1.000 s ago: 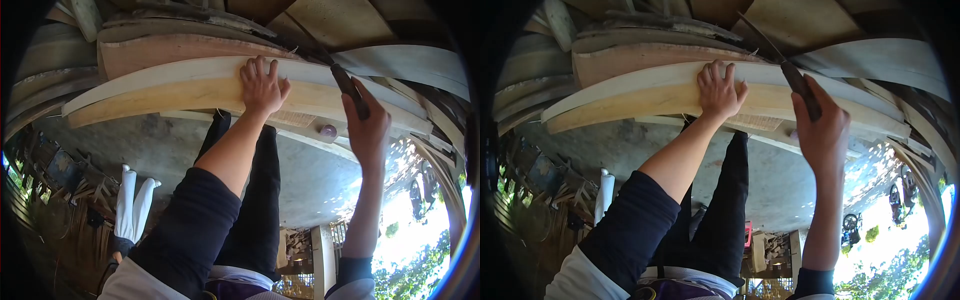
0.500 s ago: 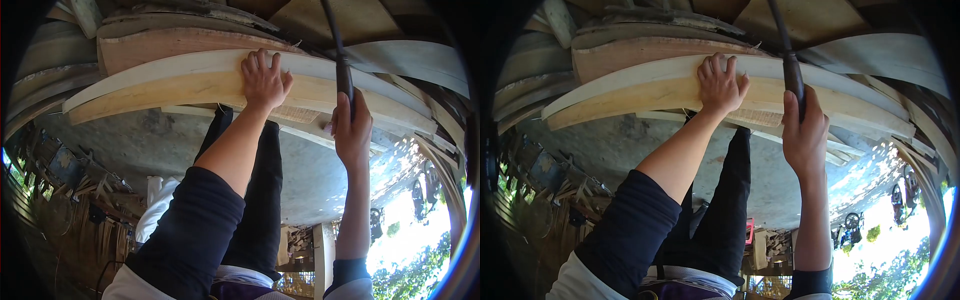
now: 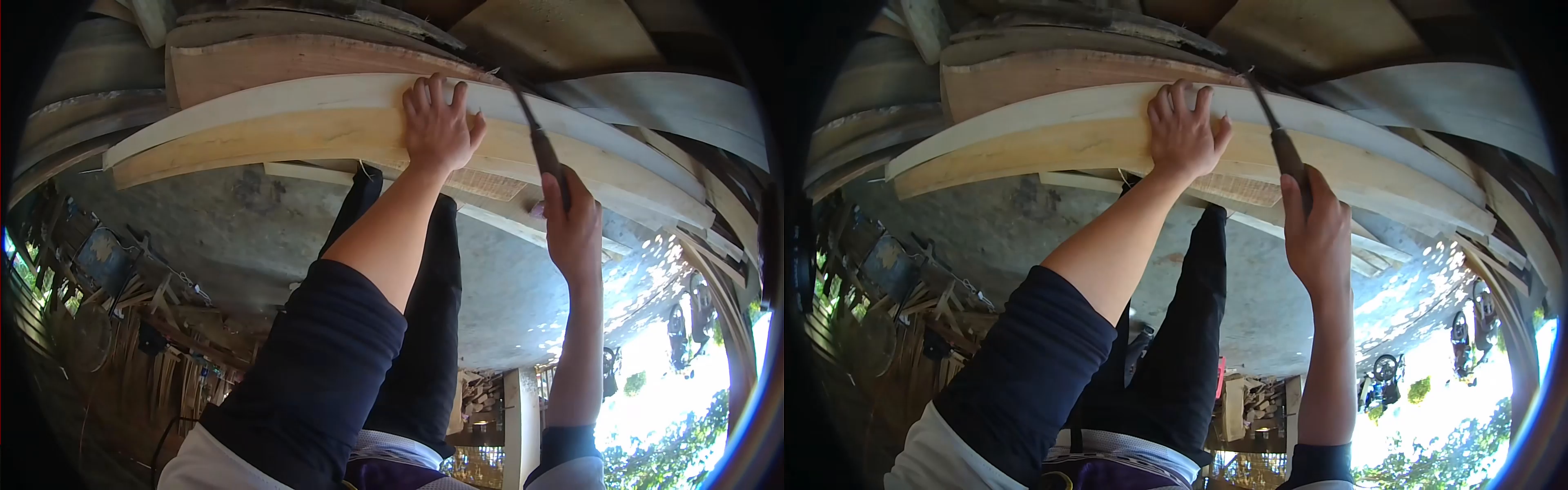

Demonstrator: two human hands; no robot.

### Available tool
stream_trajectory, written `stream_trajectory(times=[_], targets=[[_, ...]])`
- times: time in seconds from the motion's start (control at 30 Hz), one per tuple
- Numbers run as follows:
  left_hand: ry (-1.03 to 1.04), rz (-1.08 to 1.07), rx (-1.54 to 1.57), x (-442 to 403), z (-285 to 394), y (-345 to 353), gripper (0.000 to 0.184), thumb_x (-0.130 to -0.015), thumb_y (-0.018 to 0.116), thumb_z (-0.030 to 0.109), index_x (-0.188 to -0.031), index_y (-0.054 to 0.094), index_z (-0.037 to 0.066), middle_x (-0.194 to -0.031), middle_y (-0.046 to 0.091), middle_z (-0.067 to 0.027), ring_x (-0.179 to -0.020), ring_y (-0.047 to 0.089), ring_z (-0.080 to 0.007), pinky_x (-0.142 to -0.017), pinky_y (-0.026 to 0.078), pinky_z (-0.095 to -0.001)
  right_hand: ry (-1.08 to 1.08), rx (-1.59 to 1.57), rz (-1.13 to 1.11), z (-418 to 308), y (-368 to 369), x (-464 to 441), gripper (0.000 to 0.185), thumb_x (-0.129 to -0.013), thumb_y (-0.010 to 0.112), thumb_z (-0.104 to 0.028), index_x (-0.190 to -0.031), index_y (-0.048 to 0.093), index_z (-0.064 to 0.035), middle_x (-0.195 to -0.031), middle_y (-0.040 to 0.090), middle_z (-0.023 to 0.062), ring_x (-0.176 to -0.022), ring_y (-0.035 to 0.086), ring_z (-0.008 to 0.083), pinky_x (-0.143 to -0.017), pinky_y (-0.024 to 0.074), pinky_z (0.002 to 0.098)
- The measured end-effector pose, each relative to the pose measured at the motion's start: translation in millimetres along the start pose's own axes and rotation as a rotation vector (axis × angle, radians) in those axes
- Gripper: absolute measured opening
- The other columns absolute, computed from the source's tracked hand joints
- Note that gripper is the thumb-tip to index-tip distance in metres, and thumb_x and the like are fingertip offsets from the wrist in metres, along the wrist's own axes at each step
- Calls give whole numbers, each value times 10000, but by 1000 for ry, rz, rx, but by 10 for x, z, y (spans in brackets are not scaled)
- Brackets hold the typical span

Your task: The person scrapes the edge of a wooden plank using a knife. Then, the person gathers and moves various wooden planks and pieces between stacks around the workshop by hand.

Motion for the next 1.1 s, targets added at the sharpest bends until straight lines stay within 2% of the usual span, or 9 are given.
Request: stream_trajectory(times=[0.03, 0.07, 0.17, 0.37, 0.47, 0.63, 0.8, 1.0, 1.1], targets=[[2, 6, 10, 5, 7, 4, 495, -875, 537, 450, -1221, 510, 96, -1282, 407, -169, -1184, 369, -347, -998, 284, -507, -68, 103, 3, 9, -23, -3, 297, -961, 572, -241, -1043, 618, 41, -710, 641, 222, -663, 655, 387, -595, 486, 422], [-1, 16, 9, 3, 12, 18, 492, -873, 544, 448, -1214, 514, 95, -1282, 407, -170, -1186, 368, -350, -1000, 281, -506, 23, 191, -66, 10, -46, -8, 308, -943, 585, -209, -1142, 610, 24, -794, 651, 274, -750, 634, 465, -649, 502, 473], [3, 14, -2, 10, -1, 25, 490, -869, 550, 446, -1211, 517, 97, -1276, 411, -170, -1188, 368, -352, -1002, 280, -509, -152, 275, 28, 145, -5, 52, 342, -943, 581, -208, -1220, 589, -10, -769, 655, 255, -733, 649, 446, -645, 511, 487], [4, 16, 26, 14, -10, 31, 486, -863, 559, 439, -1205, 519, 97, -1271, 413, -170, -1185, 368, -352, -1006, 282, -508, -43, 503, -46, 20, -128, 117, 417, -934, 583, -201, -1338, 546, -103, -728, 654, 226, -699, 660, 426, -625, 515, 507], [3, 9, 27, 17, -8, 36, 481, -862, 562, 436, -1203, 519, 99, -1273, 411, -173, -1184, 368, -355, -1011, 281, -506, -39, 599, -85, -80, -177, 69, 420, -927, 591, -198, -1338, 552, -120, -716, 649, 215, -690, 660, 416, -627, 519, 504], [13, 16, 36, 10, -20, 36, 481, -862, 564, 429, -1205, 520, 95, -1269, 410, -183, -1179, 367, -362, -1014, 285, -508, -156, 668, -107, -123, -402, -147, 426, -889, 637, -183, -1312, 587, -165, -701, 644, 197, -681, 655, 392, -629, 518, 494], [21, 29, 43, 25, -25, 64, 479, -863, 563, 423, -1204, 520, 88, -1267, 409, -187, -1173, 370, -366, -1011, 290, -508, -301, 788, -144, -24, -557, -352, 451, -874, 657, -185, -1319, 583, -168, -689, 629, 197, -644, 648, 379, -605, 516, 472], [25, 56, 28, 48, 18, 74, 490, -867, 552, 432, -1204, 529, 77, -1264, 410, -188, -1176, 377, -370, -1022, 295, -506, -428, 919, -121, 196, -228, -711, 485, -878, 652, -221, -1350, 543, -193, -702, 635, 179, -644, 659, 354, -595, 540, 448], [13, 87, -16, -55, -51, 90, 507, -873, 533, 449, -1214, 533, 73, -1272, 409, -188, -1185, 375, -371, -1033, 295, -508, -474, 902, -96, -109, -63, -973, 404, -899, 623, -246, -1299, 586, -196, -779, 672, 192, -727, 675, 374, -652, 555, 470]])
Point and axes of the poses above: each hand's wrist, its own x-axis away from the middle knuckle, its own y-axis out of the palm, z = x × y, the point moved 1 cm from there along -x, towards the middle knuckle
